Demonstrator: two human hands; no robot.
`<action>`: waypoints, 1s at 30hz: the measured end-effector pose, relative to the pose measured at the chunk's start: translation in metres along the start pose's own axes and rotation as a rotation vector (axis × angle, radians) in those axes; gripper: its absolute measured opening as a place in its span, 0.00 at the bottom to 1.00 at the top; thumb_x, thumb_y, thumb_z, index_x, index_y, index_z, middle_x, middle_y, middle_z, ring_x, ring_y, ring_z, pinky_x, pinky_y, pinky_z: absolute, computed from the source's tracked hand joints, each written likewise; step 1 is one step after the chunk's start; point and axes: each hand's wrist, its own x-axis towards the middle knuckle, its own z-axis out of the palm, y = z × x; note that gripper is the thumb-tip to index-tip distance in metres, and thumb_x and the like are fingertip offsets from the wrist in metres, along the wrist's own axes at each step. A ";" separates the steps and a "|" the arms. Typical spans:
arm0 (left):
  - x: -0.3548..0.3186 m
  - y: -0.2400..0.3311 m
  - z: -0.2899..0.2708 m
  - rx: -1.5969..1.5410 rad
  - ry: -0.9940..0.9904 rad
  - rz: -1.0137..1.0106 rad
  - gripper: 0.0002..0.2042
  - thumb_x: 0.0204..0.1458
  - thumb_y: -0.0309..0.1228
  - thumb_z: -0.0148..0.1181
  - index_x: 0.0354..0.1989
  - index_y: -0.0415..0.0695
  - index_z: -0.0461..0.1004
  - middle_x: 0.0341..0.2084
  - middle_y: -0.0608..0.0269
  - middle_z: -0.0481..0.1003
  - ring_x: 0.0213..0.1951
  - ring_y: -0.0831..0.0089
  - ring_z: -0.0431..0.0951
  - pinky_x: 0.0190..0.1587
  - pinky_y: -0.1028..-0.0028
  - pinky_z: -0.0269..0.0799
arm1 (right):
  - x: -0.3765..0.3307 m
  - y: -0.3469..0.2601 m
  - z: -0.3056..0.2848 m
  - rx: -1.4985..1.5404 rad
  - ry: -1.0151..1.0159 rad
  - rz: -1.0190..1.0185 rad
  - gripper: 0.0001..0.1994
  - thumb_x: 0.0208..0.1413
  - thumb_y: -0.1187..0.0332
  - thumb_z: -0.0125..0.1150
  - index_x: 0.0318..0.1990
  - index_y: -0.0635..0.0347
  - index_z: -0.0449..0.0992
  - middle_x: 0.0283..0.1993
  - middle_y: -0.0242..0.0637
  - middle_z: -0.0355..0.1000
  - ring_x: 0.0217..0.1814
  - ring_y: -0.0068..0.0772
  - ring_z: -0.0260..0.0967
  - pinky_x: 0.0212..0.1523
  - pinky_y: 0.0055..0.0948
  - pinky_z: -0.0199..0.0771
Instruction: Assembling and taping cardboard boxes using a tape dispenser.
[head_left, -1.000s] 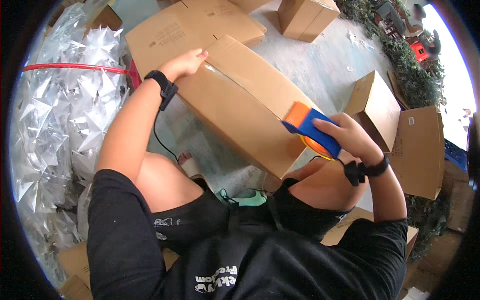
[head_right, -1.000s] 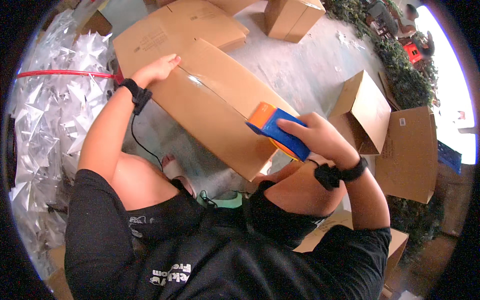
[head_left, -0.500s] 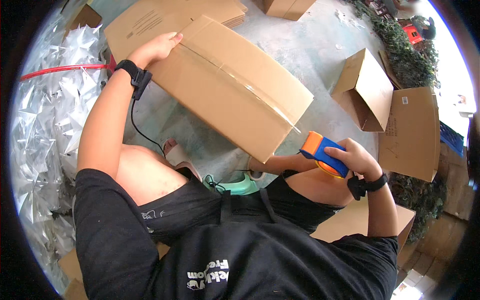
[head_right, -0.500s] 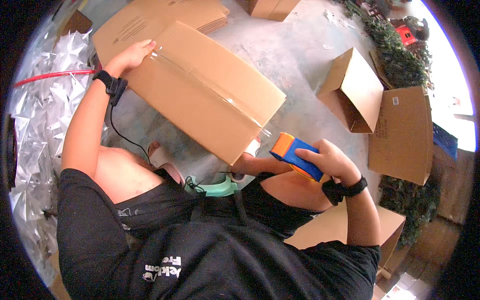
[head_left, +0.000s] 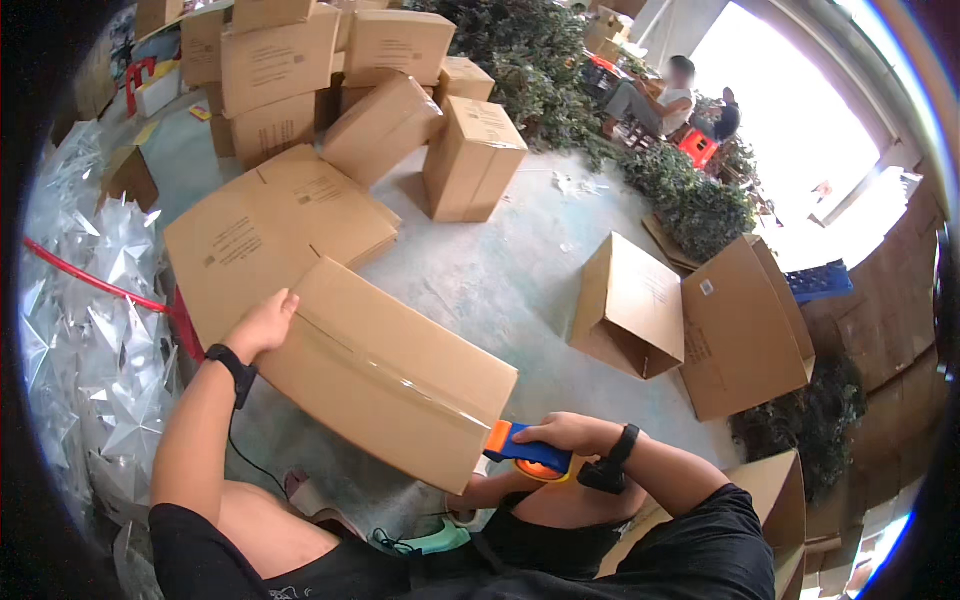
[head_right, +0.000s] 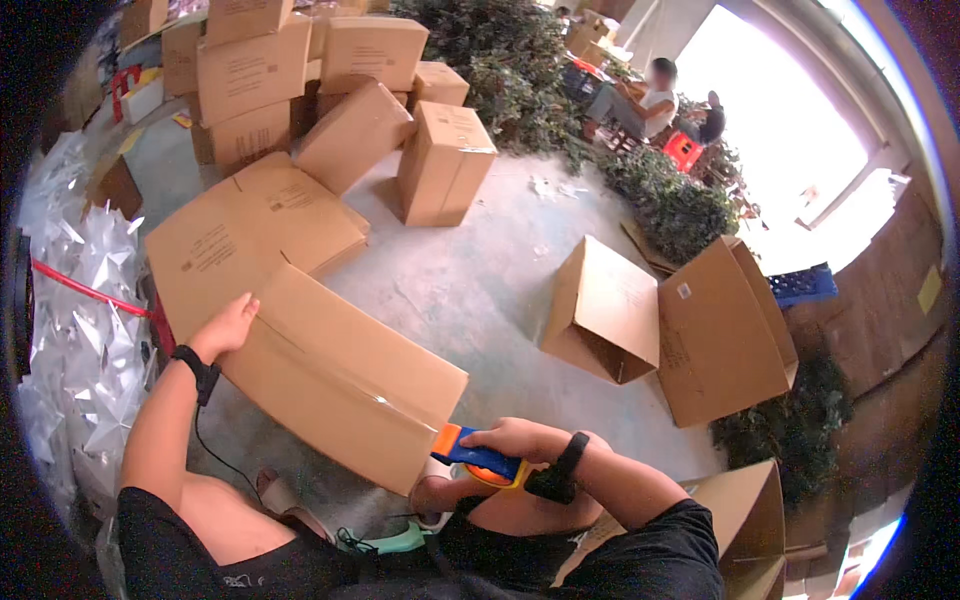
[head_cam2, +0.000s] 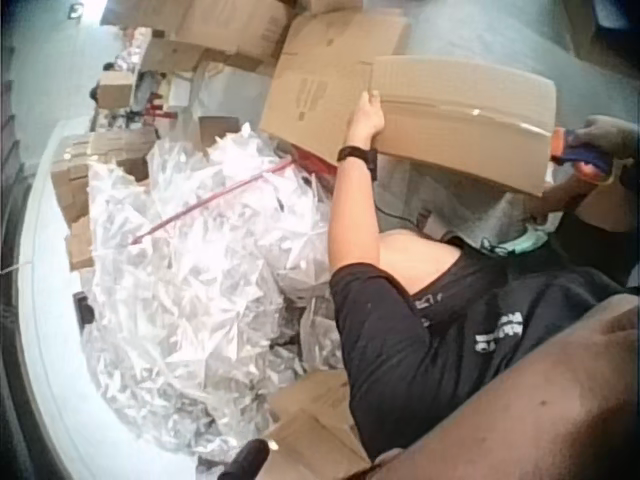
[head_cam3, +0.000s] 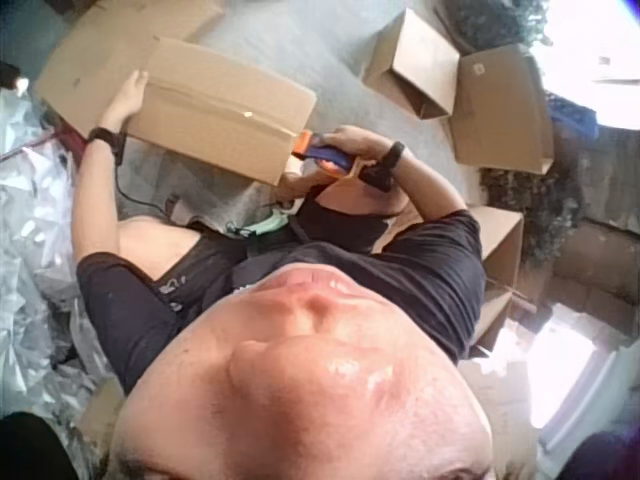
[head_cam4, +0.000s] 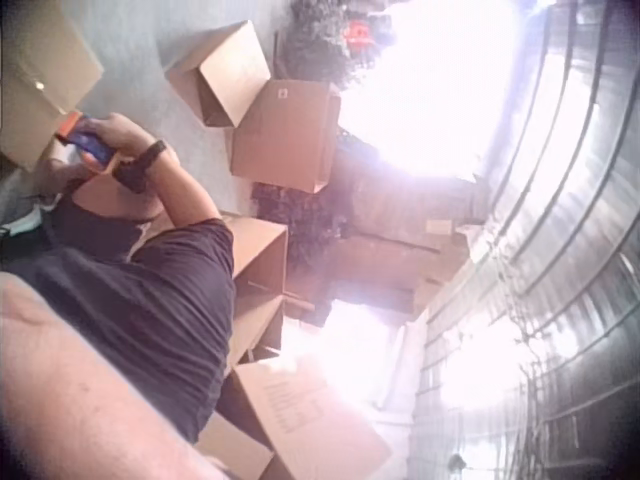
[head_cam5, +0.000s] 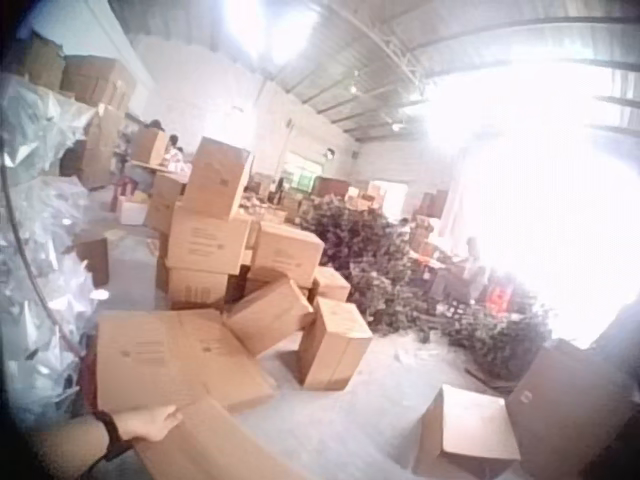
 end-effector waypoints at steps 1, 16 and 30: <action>-0.003 0.015 -0.007 -0.002 0.007 0.001 0.28 0.68 0.47 0.38 0.65 0.36 0.62 0.60 0.38 0.67 0.64 0.48 0.66 0.65 0.60 0.59 | 0.005 0.007 -0.006 0.194 -0.086 0.037 0.29 0.58 0.44 0.60 0.42 0.70 0.80 0.35 0.39 0.78 0.30 0.34 0.75 0.33 0.31 0.77; -0.020 -0.017 -0.016 -0.384 0.079 -0.221 0.29 0.67 0.51 0.40 0.57 0.32 0.67 0.51 0.41 0.74 0.53 0.53 0.75 0.55 0.61 0.69 | 0.133 -0.051 -0.079 -0.525 0.173 -0.362 0.28 0.59 0.47 0.52 0.34 0.71 0.79 0.33 0.55 0.77 0.36 0.49 0.77 0.38 0.39 0.76; -0.080 0.099 -0.007 -0.465 -0.978 -0.100 0.28 0.67 0.51 0.41 0.54 0.34 0.70 0.49 0.47 0.77 0.46 0.61 0.81 0.40 0.66 0.79 | -0.020 -0.155 -0.076 0.293 0.329 -0.832 0.23 0.61 0.51 0.62 0.39 0.71 0.78 0.25 0.35 0.73 0.27 0.21 0.70 0.29 0.28 0.72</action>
